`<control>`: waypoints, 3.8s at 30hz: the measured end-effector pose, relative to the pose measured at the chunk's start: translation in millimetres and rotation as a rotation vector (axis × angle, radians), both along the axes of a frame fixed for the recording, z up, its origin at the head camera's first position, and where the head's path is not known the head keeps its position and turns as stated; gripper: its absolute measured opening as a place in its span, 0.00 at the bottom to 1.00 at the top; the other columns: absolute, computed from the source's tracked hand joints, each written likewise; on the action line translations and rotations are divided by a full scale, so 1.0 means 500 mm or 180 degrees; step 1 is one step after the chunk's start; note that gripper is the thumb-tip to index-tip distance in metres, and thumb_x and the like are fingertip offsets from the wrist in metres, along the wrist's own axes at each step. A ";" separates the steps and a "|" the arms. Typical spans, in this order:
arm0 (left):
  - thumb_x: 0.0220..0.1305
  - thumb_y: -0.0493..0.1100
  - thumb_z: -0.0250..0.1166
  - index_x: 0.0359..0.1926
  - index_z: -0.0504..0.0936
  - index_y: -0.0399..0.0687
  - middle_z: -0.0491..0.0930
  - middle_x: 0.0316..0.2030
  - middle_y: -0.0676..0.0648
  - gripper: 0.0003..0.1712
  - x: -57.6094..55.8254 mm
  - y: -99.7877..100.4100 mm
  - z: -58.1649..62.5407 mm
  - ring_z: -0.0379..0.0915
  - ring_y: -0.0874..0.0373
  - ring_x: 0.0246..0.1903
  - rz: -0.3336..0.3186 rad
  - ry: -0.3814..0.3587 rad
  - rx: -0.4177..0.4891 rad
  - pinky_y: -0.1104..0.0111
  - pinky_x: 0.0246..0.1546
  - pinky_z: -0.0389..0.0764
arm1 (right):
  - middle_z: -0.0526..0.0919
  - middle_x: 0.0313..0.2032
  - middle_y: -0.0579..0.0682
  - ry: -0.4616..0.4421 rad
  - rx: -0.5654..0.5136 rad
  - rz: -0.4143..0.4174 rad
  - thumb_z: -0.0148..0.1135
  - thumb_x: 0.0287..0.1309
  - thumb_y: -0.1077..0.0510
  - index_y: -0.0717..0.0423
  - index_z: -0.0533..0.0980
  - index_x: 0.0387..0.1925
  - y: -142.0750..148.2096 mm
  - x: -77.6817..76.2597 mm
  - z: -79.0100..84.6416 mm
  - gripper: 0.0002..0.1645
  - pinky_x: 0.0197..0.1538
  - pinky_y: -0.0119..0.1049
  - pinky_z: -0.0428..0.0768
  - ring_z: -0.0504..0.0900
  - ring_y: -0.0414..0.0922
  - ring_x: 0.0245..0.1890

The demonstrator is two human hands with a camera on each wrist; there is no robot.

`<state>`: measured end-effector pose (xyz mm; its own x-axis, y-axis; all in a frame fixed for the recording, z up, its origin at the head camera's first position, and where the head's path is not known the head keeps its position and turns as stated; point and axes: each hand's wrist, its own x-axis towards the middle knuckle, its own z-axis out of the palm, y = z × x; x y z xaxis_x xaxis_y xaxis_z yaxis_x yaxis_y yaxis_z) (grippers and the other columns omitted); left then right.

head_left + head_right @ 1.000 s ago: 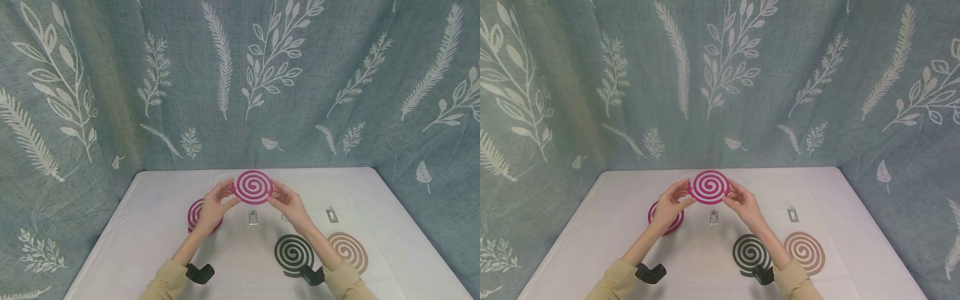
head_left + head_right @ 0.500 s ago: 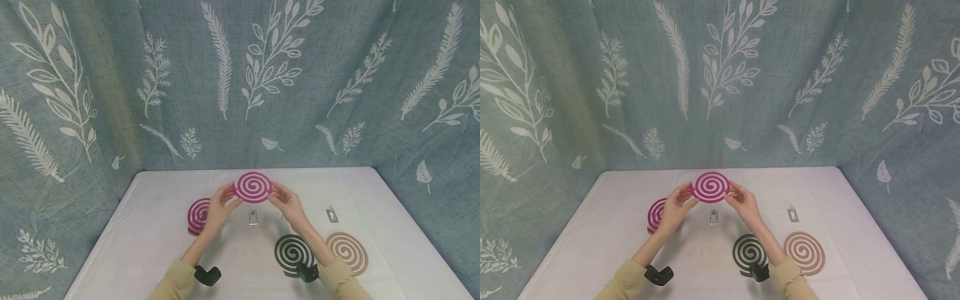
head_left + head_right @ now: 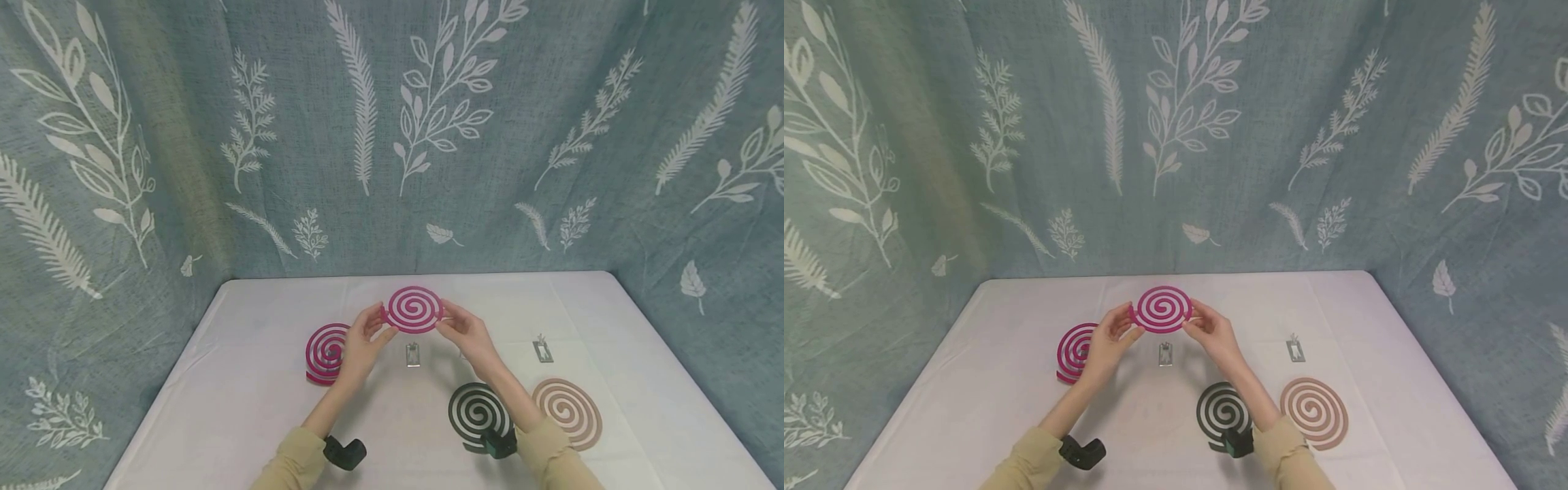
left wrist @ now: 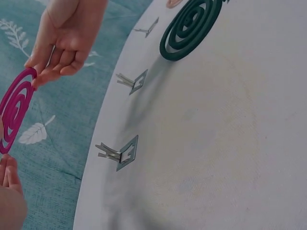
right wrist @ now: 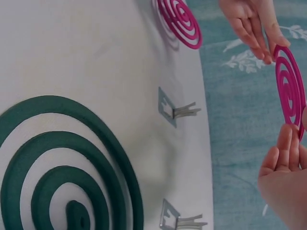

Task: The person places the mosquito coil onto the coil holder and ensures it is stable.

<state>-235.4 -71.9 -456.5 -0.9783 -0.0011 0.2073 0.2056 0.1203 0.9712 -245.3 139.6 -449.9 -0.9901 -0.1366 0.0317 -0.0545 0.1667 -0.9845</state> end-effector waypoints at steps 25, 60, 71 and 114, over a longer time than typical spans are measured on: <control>0.59 0.34 0.64 0.62 0.65 0.29 0.72 0.54 0.31 0.31 0.020 0.010 -0.027 0.70 0.38 0.56 0.0038 -0.0121 -0.0128 0.54 0.62 0.70 | 0.79 0.49 0.58 -0.0076 0.0126 -0.0084 0.60 0.59 0.63 0.59 0.67 0.64 -0.005 -0.008 -0.056 0.30 0.55 0.44 0.78 0.81 0.46 0.46; 0.57 0.32 0.65 0.57 0.64 0.22 0.73 0.48 0.28 0.30 0.017 0.015 -0.102 0.72 0.37 0.49 0.0084 -0.0138 -0.0223 0.53 0.55 0.74 | 0.78 0.49 0.60 -0.0267 0.0371 0.0187 0.62 0.57 0.61 0.63 0.65 0.64 0.005 -0.012 -0.115 0.33 0.45 0.36 0.81 0.81 0.45 0.44; 0.59 0.33 0.63 0.59 0.61 0.23 0.72 0.48 0.28 0.31 0.016 0.015 -0.118 0.72 0.39 0.48 0.0001 -0.0333 -0.0220 0.55 0.54 0.75 | 0.78 0.51 0.58 -0.0356 0.0480 0.0152 0.63 0.57 0.59 0.62 0.65 0.65 0.003 -0.009 -0.121 0.34 0.51 0.42 0.80 0.81 0.46 0.45; 0.60 0.35 0.63 0.59 0.60 0.28 0.72 0.48 0.32 0.30 0.022 0.010 -0.133 0.72 0.46 0.48 -0.0232 -0.0462 -0.0171 0.76 0.48 0.76 | 0.77 0.47 0.58 -0.0340 0.0360 0.0232 0.61 0.57 0.64 0.66 0.63 0.65 0.007 -0.009 -0.139 0.34 0.44 0.28 0.79 0.77 0.39 0.39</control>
